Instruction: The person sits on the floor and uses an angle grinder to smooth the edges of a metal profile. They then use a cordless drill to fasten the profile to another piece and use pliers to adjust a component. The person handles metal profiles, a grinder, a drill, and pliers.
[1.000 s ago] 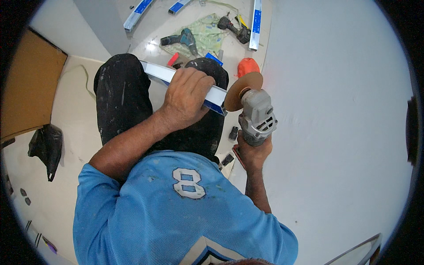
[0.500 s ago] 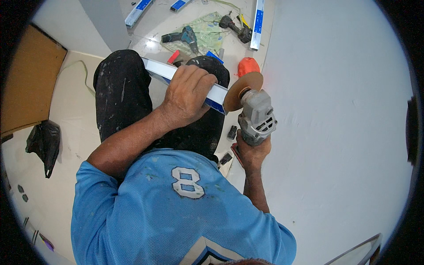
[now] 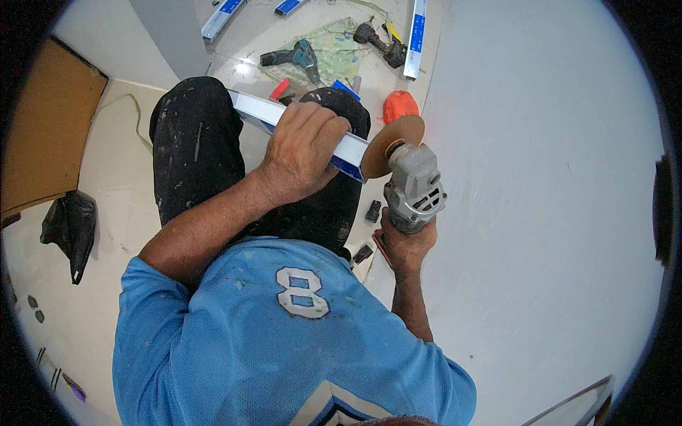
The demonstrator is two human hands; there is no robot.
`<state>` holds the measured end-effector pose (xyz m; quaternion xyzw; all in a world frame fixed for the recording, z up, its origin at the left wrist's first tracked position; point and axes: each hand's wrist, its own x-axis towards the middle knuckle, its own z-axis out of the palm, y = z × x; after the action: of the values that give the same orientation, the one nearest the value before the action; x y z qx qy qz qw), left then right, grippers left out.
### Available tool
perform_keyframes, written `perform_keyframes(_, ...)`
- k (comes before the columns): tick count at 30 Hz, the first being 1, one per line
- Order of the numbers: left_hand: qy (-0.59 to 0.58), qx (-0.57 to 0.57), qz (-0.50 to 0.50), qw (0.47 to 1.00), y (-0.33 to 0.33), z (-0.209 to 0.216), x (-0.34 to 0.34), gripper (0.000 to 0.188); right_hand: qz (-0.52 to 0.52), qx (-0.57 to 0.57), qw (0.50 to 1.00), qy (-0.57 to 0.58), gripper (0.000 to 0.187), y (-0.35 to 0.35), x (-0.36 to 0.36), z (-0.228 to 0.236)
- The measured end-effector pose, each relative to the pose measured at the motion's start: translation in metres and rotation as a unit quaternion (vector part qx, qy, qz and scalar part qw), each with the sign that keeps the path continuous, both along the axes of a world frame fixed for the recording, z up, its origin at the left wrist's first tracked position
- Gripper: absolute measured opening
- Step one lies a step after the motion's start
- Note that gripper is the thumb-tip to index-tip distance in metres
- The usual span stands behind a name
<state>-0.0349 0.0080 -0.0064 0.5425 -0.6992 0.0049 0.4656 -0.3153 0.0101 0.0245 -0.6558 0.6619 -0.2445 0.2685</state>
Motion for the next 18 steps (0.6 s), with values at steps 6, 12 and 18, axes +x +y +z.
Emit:
perform_keyframes(6,0.000,0.000,0.004,1.000,0.000,0.000,-0.001,0.073,-0.020,0.016,0.999,0.036,0.074,-0.003,0.002,0.001)
perform_keyframes(12,-0.003,0.001,0.009,1.000,0.002,0.001,-0.002,0.072,-0.024,0.026,0.999,0.025,0.073,-0.001,0.004,0.010)
perform_keyframes(18,0.007,0.005,0.005,1.000,0.004,0.004,-0.005,0.070,0.005,-0.024,0.999,0.045,0.069,0.001,-0.005,0.007)
